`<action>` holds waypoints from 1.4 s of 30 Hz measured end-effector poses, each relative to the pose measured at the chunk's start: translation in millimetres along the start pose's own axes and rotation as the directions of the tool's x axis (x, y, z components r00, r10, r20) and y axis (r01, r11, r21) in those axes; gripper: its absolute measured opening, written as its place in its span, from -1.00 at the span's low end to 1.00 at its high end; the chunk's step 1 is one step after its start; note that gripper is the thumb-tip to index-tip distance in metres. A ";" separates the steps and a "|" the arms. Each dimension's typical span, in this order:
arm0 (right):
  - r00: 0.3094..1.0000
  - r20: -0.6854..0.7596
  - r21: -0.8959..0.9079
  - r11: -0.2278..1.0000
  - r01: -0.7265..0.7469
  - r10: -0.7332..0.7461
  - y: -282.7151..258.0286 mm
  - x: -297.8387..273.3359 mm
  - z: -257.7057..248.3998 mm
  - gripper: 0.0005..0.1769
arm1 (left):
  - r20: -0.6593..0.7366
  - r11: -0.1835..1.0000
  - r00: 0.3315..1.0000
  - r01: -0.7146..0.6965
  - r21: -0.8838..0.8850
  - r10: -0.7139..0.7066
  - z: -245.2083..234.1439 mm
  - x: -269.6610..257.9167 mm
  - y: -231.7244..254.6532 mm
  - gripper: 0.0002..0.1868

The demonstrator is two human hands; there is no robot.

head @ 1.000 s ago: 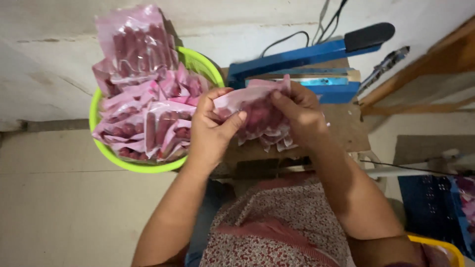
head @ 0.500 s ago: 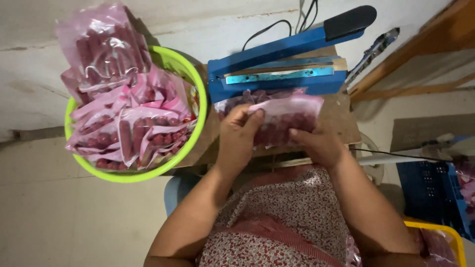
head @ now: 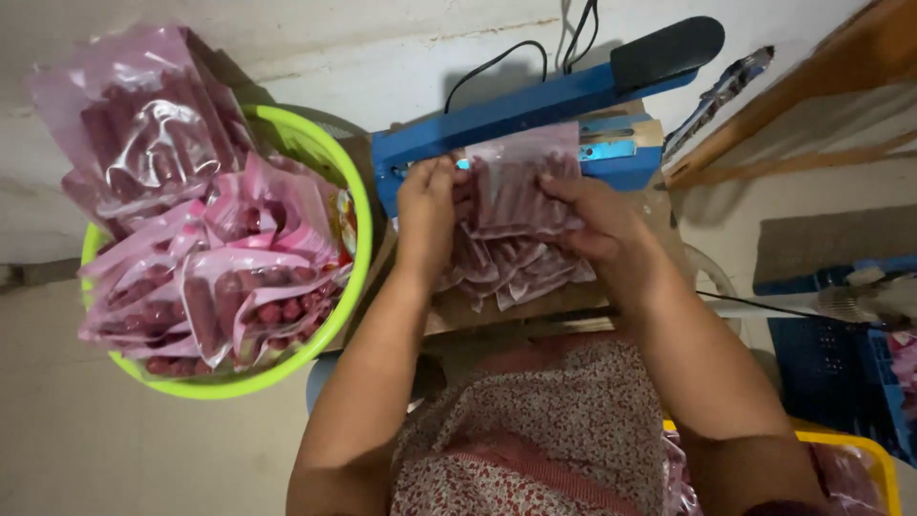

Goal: Sealing plastic packets containing food items using a manual heat sealer and organizing them into baskets.

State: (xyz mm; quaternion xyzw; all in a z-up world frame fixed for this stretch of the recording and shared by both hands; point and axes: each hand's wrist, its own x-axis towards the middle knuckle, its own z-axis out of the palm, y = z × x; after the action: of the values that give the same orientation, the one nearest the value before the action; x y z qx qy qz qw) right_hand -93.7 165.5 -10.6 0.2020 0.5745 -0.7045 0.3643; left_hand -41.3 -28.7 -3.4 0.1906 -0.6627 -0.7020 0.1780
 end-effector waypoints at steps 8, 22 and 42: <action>0.998 -0.004 0.121 0.991 -0.056 0.057 1.3 -11.7 -3.0 -0.51 | 0.139 0.535 0.657 -0.703 0.468 0.741 10.2 7.3 43.2 -0.81; 0.987 0.149 0.157 0.987 0.044 -0.068 8.5 -5.1 -3.4 -0.73 | 0.628 0.426 0.767 -0.615 0.663 0.130 118.4 84.4 52.2 -0.41; 0.989 0.147 0.306 0.952 -0.027 -0.019 11.0 1.2 -2.6 -0.73 | 0.575 0.432 0.810 -0.482 0.762 -0.111 119.0 81.3 51.7 -0.50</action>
State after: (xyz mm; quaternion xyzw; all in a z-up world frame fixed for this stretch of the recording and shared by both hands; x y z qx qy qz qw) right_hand -86.6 166.8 -19.4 0.2045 0.4289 -0.7976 0.3716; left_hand -171.6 30.1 51.5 -0.0330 -0.9660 -0.2481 -0.0646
